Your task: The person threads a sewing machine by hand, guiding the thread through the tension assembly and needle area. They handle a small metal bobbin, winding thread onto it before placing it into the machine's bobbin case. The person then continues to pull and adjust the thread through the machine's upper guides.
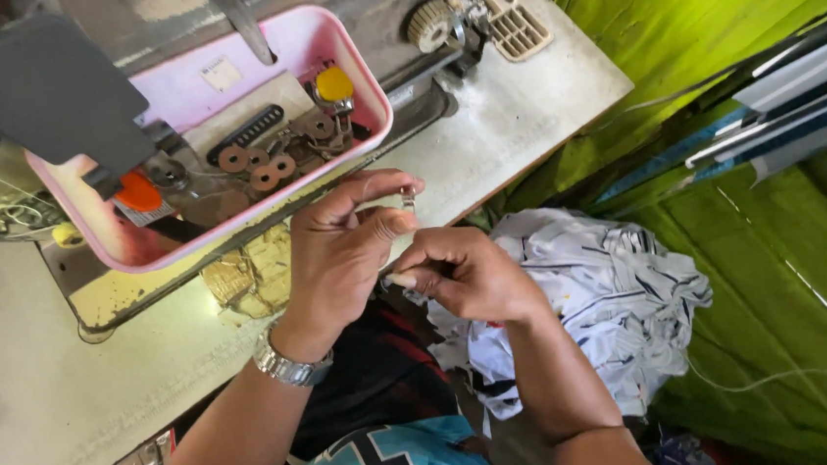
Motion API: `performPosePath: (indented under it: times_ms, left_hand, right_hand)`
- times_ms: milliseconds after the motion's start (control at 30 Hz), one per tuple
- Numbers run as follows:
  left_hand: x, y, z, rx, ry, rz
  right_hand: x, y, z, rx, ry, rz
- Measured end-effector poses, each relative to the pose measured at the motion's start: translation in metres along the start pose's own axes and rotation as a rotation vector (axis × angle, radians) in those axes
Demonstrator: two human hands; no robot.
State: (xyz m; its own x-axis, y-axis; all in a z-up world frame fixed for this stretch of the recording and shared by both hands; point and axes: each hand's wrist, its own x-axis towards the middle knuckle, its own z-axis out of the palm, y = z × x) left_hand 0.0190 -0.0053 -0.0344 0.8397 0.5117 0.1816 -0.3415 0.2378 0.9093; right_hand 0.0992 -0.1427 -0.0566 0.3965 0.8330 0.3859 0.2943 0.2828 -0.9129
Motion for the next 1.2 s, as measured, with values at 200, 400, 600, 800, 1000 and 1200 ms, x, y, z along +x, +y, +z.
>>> performPosePath:
  times_ms: [200, 400, 600, 800, 1000, 1200]
  left_hand:
    - [-0.002, -0.010, -0.002, -0.014, 0.012, -0.129]
    - [0.019, -0.044, -0.005, 0.026, -0.026, -0.113]
    - [0.027, -0.046, 0.001, 0.117, -0.079, -0.068]
    - [0.038, -0.048, 0.015, 0.278, -0.173, -0.029]
    - [0.057, -0.063, 0.022, 0.288, -0.119, -0.074]
    - [0.089, -0.078, 0.051, 0.157, 0.032, -0.111]
  right_hand:
    - [-0.037, 0.022, -0.044, 0.113, 0.099, -0.062]
    - [-0.007, -0.016, -0.063, -0.336, 0.222, -0.137]
    - [-0.004, -0.011, -0.067, -0.529, 0.255, -0.146]
    - [0.004, 0.007, -0.075, -0.535, 0.287, -0.194]
    - [0.016, 0.030, -0.089, -0.644, 0.315, -0.297]
    - [0.047, 0.045, -0.129, -0.954, 0.275, -0.425]
